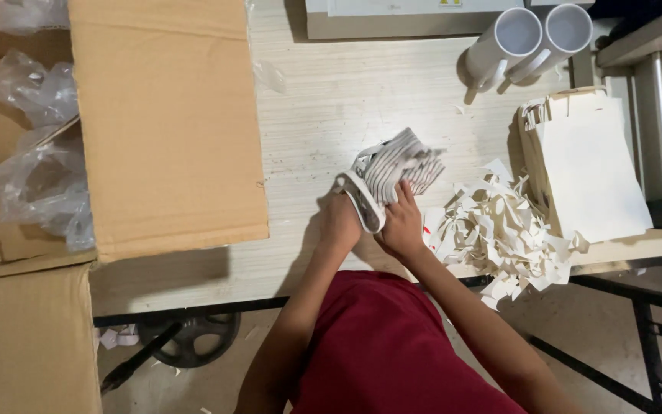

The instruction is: Unboxing white ceramic mugs from a cardboard shipping box and wiping them with a cloth.

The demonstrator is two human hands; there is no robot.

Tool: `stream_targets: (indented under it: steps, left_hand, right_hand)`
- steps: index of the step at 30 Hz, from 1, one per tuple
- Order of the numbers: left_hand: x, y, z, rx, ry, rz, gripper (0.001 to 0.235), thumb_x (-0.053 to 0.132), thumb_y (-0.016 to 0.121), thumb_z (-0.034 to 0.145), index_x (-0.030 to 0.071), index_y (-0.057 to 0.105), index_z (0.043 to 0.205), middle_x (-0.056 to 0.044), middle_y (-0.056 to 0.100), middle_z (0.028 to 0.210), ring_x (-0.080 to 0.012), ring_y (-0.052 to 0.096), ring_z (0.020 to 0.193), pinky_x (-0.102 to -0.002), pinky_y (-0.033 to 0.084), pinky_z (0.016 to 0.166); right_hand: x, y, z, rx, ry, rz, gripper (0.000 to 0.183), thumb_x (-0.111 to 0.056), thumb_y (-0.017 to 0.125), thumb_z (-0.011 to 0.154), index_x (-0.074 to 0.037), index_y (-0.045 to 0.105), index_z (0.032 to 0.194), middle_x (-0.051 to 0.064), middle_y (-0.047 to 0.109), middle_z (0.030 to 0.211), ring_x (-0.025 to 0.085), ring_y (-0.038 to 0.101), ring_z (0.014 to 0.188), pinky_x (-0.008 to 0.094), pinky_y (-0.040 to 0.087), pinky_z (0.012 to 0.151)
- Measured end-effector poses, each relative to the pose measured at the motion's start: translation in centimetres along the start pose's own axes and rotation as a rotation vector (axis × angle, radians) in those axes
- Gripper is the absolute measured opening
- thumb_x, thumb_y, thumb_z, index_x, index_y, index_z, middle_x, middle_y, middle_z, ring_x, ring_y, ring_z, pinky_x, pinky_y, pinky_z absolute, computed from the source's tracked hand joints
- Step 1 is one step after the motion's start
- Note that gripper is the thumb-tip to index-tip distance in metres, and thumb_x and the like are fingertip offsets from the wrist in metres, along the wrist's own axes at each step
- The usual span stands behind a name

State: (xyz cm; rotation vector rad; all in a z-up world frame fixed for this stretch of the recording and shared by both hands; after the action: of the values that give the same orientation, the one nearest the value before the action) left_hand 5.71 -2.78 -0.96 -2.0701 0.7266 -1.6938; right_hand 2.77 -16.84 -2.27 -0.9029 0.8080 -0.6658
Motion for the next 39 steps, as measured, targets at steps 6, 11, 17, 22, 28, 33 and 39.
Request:
stream_targets:
  steps: [6,11,17,22,28,33,39]
  left_hand:
    - [-2.8,2.0,0.4,-0.113,-0.301,-0.026,0.026,0.021,0.062,0.094,0.004,0.069,0.112,-0.026,0.071,0.108,-0.0443,0.068,0.103,-0.053,0.055,0.086]
    - [-2.3,2.7,0.4,-0.069,-0.116,0.029,0.022,0.018,0.062,0.094,0.003,0.068,0.110,-0.025,0.071,0.102,-0.0454,0.068,0.095,-0.055,0.053,0.080]
    - [-1.6,2.6,0.3,-0.034,0.000,0.126,0.017,0.015,0.063,0.094,0.004,0.069,0.105,-0.022,0.073,0.099,-0.0434,0.069,0.094,-0.054,0.054,0.082]
    - [-0.1,1.6,-0.3,0.086,0.143,0.104,0.027,0.011,0.062,0.090,0.003,0.064,0.116,-0.023,0.071,0.102,-0.0448,0.069,0.089,-0.055,0.054,0.074]
    - [1.3,1.7,-1.1,-0.113,-0.096,-0.111,0.037,0.031,0.057,0.102,0.008,0.059,0.131,-0.019,0.073,0.107,-0.0343,0.074,0.096,-0.047,0.056,0.082]
    - [3.9,-1.2,-4.3,0.264,0.237,-0.081,0.071,0.026,0.064,0.096,-0.011,0.030,0.146,-0.038,0.043,0.135,-0.0469,0.054,0.118,-0.051,0.056,0.091]
    - [-0.2,4.9,-6.5,-0.120,-0.002,-0.493,0.063,0.029,0.053,0.101,-0.002,0.033,0.153,-0.022,0.058,0.136,-0.0344,0.066,0.120,-0.042,0.058,0.098]
  right_hand:
    - [-0.6,-1.5,6.3,-0.219,0.058,-0.031,0.046,-0.031,0.054,0.099,0.005,0.069,0.123,0.028,0.065,0.125,0.046,0.048,0.137,0.057,0.031,0.124]
    - [-0.7,-1.7,8.4,-0.264,0.080,-0.080,0.046,-0.032,0.047,0.102,0.005,0.068,0.119,0.025,0.063,0.132,0.043,0.036,0.150,0.057,0.028,0.123]
    - [1.6,-0.4,10.2,-0.155,0.248,-0.077,0.053,-0.038,0.047,0.106,0.008,0.063,0.127,0.031,0.057,0.141,0.045,0.028,0.150,0.057,0.026,0.117]
    - [4.3,-1.5,8.7,0.040,0.372,-0.113,0.054,-0.037,0.047,0.106,0.007,0.062,0.135,0.028,0.060,0.140,0.044,0.040,0.143,0.057,0.031,0.116]
    - [12.3,0.5,2.1,0.025,1.011,0.693,0.056,-0.046,0.045,0.108,-0.001,0.069,0.131,0.021,0.071,0.104,0.031,0.066,0.096,0.041,0.052,0.090]
    - [11.3,2.3,-4.3,0.371,1.194,0.995,0.061,-0.047,0.032,0.112,0.005,0.062,0.115,0.017,0.068,0.095,0.023,0.062,0.083,0.036,0.052,0.073]
    - [-2.6,-3.0,-4.7,0.184,0.552,0.614,0.046,-0.033,0.043,0.104,0.002,0.062,0.127,0.028,0.064,0.125,0.043,0.062,0.118,0.053,0.048,0.101]
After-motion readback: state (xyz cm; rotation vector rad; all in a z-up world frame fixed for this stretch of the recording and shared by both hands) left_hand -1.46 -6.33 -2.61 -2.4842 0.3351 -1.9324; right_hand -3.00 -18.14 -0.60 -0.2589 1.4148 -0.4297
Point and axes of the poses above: each hand's wrist, its own z-axis towards the middle knuckle, its own y-axis out of the palm, x = y × z, the point moved 6 cm from there along z, towards the middle knuckle
